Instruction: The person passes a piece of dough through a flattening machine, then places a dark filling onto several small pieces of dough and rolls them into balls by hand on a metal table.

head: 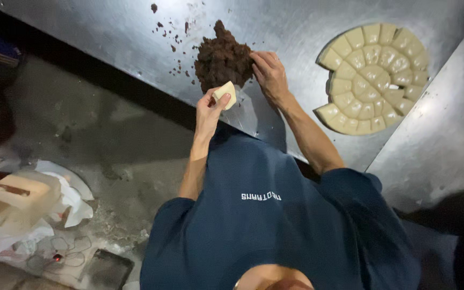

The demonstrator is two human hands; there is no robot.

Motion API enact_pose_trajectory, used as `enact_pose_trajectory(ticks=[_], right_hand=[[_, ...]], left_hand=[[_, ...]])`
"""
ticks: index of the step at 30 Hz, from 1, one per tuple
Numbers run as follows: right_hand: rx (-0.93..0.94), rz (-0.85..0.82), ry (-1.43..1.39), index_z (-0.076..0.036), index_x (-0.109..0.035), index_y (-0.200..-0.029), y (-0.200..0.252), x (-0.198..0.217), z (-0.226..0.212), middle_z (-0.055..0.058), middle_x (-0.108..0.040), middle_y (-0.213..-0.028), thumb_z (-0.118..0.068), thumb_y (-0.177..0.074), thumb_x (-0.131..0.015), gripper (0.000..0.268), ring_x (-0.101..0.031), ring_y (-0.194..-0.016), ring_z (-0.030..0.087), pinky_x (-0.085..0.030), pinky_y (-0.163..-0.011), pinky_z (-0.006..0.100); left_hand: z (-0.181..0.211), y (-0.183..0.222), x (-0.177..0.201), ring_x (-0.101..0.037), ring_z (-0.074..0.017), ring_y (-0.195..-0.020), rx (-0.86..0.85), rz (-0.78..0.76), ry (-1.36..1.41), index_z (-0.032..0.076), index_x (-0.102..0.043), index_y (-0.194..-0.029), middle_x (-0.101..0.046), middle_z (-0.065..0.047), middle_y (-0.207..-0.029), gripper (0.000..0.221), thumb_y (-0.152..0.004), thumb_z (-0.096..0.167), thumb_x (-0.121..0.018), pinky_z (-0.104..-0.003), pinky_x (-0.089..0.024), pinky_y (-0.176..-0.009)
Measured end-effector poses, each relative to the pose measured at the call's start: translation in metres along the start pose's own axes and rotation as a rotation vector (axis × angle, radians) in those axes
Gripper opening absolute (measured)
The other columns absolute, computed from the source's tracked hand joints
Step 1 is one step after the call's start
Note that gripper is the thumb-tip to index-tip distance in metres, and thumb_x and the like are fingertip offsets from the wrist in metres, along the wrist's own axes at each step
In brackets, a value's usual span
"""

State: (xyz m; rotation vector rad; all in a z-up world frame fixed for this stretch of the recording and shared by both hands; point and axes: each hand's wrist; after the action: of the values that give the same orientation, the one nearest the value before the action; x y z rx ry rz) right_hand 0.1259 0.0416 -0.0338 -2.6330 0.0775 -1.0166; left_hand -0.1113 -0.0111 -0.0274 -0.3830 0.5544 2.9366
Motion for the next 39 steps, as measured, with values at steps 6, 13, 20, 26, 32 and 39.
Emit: enact_pose_trajectory(ticks=[6, 13, 20, 26, 32, 39], right_hand=[[-0.838, 0.107, -0.84, 0.003, -0.07, -0.124, 0.011, -0.009, 0.024, 0.01, -0.074, -0.113, -0.005, -0.1, -0.069, 0.025, -0.07, -0.103, 0.017, -0.058, -0.095, 0.032], [-0.724, 0.084, -1.212, 0.001, -0.062, -0.135, 0.03, 0.038, 0.002, 0.008, -0.069, -0.119, -0.006, -0.106, -0.062, 0.03, -0.068, -0.112, 0.021, -0.058, -0.106, 0.037], [-0.12, 0.107, 0.169, -0.005, -0.062, -0.137, 0.033, 0.037, -0.069, 0.014, -0.07, -0.133, 0.001, -0.1, -0.072, 0.039, -0.067, -0.123, 0.032, -0.054, -0.106, 0.038], [-0.12, 0.023, -0.329, 0.001, -0.049, -0.148, 0.042, 0.085, -0.077, 0.022, -0.053, -0.147, 0.001, -0.093, -0.076, 0.061, -0.055, -0.133, 0.036, -0.053, -0.104, 0.039], [-0.112, -0.029, -0.075, -0.016, -0.074, -0.133, 0.06, 0.083, -0.08, 0.002, -0.071, -0.135, -0.003, -0.095, -0.086, 0.042, -0.071, -0.115, 0.022, -0.06, -0.099, 0.033], [-0.178, -0.007, -0.196, -0.005, -0.074, -0.116, 0.061, 0.087, -0.094, 0.011, -0.071, -0.126, 0.002, -0.093, -0.08, 0.026, -0.07, -0.108, 0.021, -0.061, -0.088, 0.031]], left_hand=[[0.016, -0.033, -0.003, -0.063, -0.0096, -0.094, 0.013, -0.004, 0.063, -0.003, -0.068, -0.113, -0.071, -0.004, -0.103, 0.038, -0.095, 0.028, -0.079, -0.026, -0.051, -0.086], [0.023, -0.065, -0.04, -0.065, -0.0103, -0.096, 0.072, -0.162, -0.078, -0.002, -0.068, -0.118, -0.071, -0.004, -0.106, 0.042, -0.099, 0.035, -0.072, -0.027, -0.052, -0.088], [-0.003, -0.074, -0.067, -0.066, -0.0112, -0.1, 0.153, -0.25, 0.022, -0.003, -0.068, -0.127, -0.07, -0.006, -0.111, 0.04, -0.104, 0.03, -0.065, -0.028, -0.055, -0.089], [-0.001, -0.056, -0.057, -0.068, -0.0134, -0.105, 0.245, -0.373, 0.292, 0.0, -0.066, -0.131, -0.07, -0.006, -0.118, 0.036, -0.104, 0.024, -0.064, -0.031, -0.058, -0.092], [0.006, -0.024, -0.079, -0.068, -0.0143, -0.097, 0.069, -0.251, -0.238, 0.001, -0.067, -0.138, -0.075, -0.009, -0.109, 0.036, -0.104, 0.015, -0.062, -0.032, -0.058, -0.085], [0.025, 0.011, -0.069, -0.051, -0.0273, -0.142, -0.551, -0.462, -0.674, 0.0, -0.041, -0.159, -0.052, -0.021, -0.154, 0.051, -0.109, 0.001, -0.052, -0.038, -0.049, -0.113]])
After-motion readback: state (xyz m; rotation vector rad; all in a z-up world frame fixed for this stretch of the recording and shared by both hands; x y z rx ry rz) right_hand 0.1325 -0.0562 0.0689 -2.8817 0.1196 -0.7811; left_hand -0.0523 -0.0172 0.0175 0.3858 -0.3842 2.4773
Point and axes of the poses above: each hand's wrist, its own y-axis away from the middle knuckle, its own x-axis out of the back of the hand, z = x × y
